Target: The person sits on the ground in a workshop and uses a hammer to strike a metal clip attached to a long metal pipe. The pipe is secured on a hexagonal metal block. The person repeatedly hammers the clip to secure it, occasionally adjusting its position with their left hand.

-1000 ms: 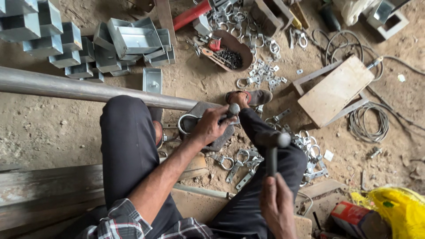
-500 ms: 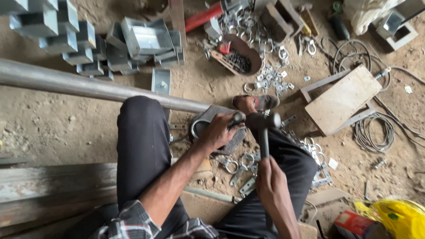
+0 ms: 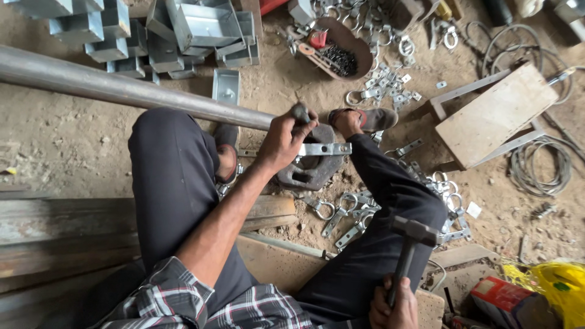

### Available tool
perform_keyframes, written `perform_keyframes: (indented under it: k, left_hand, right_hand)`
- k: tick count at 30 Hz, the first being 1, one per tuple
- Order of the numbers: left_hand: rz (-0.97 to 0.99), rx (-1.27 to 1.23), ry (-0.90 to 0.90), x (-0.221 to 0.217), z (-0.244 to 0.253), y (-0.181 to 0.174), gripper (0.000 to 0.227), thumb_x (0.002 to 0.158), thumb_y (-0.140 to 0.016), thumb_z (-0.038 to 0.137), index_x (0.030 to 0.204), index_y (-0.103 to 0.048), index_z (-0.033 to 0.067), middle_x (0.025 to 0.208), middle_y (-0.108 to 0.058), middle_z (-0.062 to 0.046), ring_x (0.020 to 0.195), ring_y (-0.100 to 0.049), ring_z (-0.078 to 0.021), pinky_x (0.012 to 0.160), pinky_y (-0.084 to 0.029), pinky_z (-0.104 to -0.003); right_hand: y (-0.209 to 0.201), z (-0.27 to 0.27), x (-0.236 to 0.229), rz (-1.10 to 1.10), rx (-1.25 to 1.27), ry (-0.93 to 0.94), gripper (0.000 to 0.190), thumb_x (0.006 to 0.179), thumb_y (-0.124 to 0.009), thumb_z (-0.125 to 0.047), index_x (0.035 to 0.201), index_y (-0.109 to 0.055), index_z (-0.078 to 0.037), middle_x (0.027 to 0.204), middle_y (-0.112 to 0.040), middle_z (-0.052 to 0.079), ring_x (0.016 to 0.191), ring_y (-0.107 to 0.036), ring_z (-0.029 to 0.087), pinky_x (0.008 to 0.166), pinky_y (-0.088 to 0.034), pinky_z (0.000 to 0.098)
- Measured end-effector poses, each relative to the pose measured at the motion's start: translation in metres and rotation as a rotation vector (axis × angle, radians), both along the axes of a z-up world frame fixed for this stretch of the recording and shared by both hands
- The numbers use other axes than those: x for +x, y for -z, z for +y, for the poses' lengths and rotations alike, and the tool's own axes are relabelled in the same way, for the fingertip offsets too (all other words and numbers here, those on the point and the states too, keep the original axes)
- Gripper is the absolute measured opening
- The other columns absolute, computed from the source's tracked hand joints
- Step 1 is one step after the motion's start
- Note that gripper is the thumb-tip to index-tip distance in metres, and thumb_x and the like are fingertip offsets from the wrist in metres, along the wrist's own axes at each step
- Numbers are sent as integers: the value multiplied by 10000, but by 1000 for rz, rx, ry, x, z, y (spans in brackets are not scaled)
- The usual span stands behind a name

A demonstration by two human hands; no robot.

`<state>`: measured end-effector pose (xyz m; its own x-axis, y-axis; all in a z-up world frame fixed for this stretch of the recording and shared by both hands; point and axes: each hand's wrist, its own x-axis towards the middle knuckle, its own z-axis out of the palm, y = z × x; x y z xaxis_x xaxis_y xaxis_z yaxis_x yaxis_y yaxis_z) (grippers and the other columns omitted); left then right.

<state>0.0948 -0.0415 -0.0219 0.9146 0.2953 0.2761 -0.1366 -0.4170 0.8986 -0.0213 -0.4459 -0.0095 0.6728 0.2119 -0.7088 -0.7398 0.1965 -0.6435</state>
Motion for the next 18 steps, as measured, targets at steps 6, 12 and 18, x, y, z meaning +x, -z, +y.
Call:
perform_keyframes:
  k: [6,12,18]
  left_hand:
    - [-103,-325,71,-11,-20,-24,182,1098,-572,188,1158,-566,16,1128,-731,-126,1089,-723,-215,990,-612,-373]
    - [-33,-264,99,-13,-45,-36,187,1088,-593,194,1133,-633,16,1143,-742,-96,1043,-742,-173,909,-632,-311]
    - [127,-138,58,-13,-51,-42,171,1051,-610,202,1104,-666,49,1038,-759,-70,883,-753,-154,725,-617,-286]
  right_hand:
    - [-12,13,8,-6,-60,-10,483,1030,-336,-538,932,-434,-76,469,-237,-10,304,-155,80,238,-115,278]
    - [-23,19,13,34,-82,-70,503,1025,-331,-540,925,-435,-58,467,-244,-3,303,-150,88,235,-121,281]
    - [-20,16,14,43,-15,-30,491,1027,-334,-541,919,-419,-70,463,-237,-1,306,-154,81,242,-119,269]
